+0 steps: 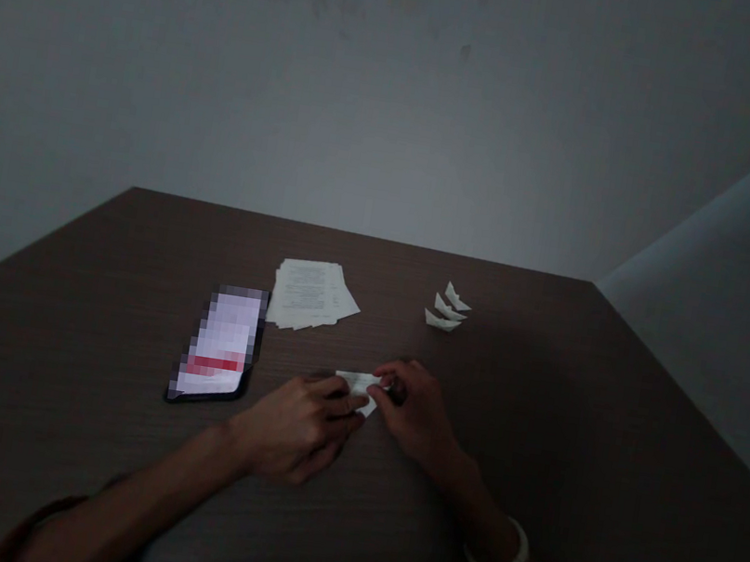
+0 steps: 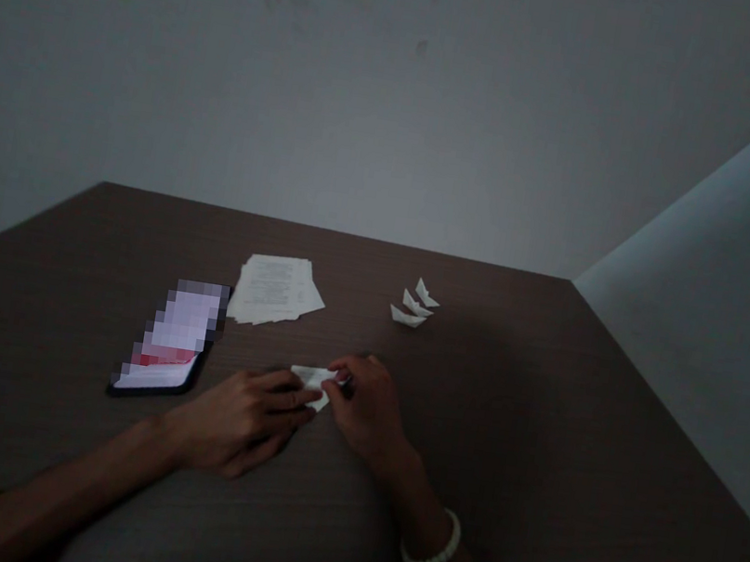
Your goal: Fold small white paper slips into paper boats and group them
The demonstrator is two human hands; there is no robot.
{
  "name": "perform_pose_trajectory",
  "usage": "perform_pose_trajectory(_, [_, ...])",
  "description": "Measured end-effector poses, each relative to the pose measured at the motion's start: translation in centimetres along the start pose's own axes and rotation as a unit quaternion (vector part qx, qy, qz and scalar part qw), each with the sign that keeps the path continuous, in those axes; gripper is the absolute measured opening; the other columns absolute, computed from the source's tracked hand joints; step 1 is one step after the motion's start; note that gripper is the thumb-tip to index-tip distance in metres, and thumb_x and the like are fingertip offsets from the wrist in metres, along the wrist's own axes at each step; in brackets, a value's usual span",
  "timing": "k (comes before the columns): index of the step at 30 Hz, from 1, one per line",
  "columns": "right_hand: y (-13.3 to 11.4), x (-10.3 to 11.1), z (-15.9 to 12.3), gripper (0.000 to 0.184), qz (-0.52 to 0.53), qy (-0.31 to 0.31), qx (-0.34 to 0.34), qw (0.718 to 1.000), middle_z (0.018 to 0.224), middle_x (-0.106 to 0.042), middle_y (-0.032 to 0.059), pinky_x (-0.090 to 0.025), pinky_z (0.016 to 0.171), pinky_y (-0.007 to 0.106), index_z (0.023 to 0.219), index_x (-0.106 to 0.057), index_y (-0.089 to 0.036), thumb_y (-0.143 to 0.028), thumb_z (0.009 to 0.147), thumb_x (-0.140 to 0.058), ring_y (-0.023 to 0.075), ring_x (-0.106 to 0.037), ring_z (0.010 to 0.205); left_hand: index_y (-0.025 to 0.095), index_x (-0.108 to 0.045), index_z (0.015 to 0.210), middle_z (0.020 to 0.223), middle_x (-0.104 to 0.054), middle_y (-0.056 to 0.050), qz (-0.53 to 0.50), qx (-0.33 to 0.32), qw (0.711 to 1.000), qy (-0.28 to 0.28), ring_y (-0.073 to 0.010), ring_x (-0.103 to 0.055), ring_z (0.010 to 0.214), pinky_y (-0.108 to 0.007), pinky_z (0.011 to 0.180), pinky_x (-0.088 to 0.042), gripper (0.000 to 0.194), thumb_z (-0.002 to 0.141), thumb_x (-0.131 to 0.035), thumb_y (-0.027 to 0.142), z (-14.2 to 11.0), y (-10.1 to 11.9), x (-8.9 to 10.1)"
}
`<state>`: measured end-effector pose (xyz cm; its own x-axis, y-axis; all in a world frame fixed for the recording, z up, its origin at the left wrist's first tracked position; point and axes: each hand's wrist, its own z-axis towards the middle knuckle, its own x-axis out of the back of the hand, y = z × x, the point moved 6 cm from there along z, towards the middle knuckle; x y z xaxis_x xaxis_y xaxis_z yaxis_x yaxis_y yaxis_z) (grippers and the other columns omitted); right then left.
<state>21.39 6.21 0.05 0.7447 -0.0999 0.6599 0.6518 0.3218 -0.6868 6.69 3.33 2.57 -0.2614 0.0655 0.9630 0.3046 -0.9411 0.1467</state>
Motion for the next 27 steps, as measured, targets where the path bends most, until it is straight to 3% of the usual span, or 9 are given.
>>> perform_pose_trajectory(13, [-0.8, 2.5, -0.6, 0.012, -0.061, 0.0, 0.072, 0.996, 0.089, -0.064, 0.0041, -0.045, 0.078, 0.033, 0.088, -0.063, -0.02, -0.015, 0.08, -0.069, 0.0205, -0.057, 0.087, 0.016, -0.063, 0.113, 0.127, -0.062, -0.007, -0.014, 0.016, 0.999, -0.029, -0.0267, -0.057, 0.1, -0.041, 0.08, -0.052, 0.03, 0.088, -0.048, 0.023, 0.2, -0.2, 0.0])
perform_pose_trajectory(19, [-1.7, 1.3, -1.2, 0.009, -0.077, -0.059, 0.111, 0.989, 0.077, -0.065, 0.0002, -0.043, 0.072, 0.029, 0.077, -0.064, -0.021, -0.015, 0.08, -0.069, 0.0165, -0.056, 0.075, 0.017, -0.065, 0.108, 0.123, -0.064, -0.008, -0.026, 0.021, 0.999, -0.022, -0.026, -0.057, 0.099, -0.041, 0.083, -0.051, 0.027, 0.086, -0.05, 0.021, 0.2, -0.3, 0.2])
perform_pose_trajectory(27, [-1.5, 1.0, -1.3, 0.01, -0.081, -0.048, 0.074, 0.993, 0.076, -0.065, -0.0006, -0.042, 0.071, 0.03, 0.076, -0.065, -0.023, -0.019, 0.076, -0.075, 0.0168, -0.057, 0.075, 0.017, -0.063, 0.116, 0.127, -0.063, -0.007, -0.043, 0.013, 0.999, -0.01, -0.0262, -0.057, 0.098, -0.041, 0.081, -0.052, 0.034, 0.085, -0.05, 0.02, 0.2, -0.3, 0.2])
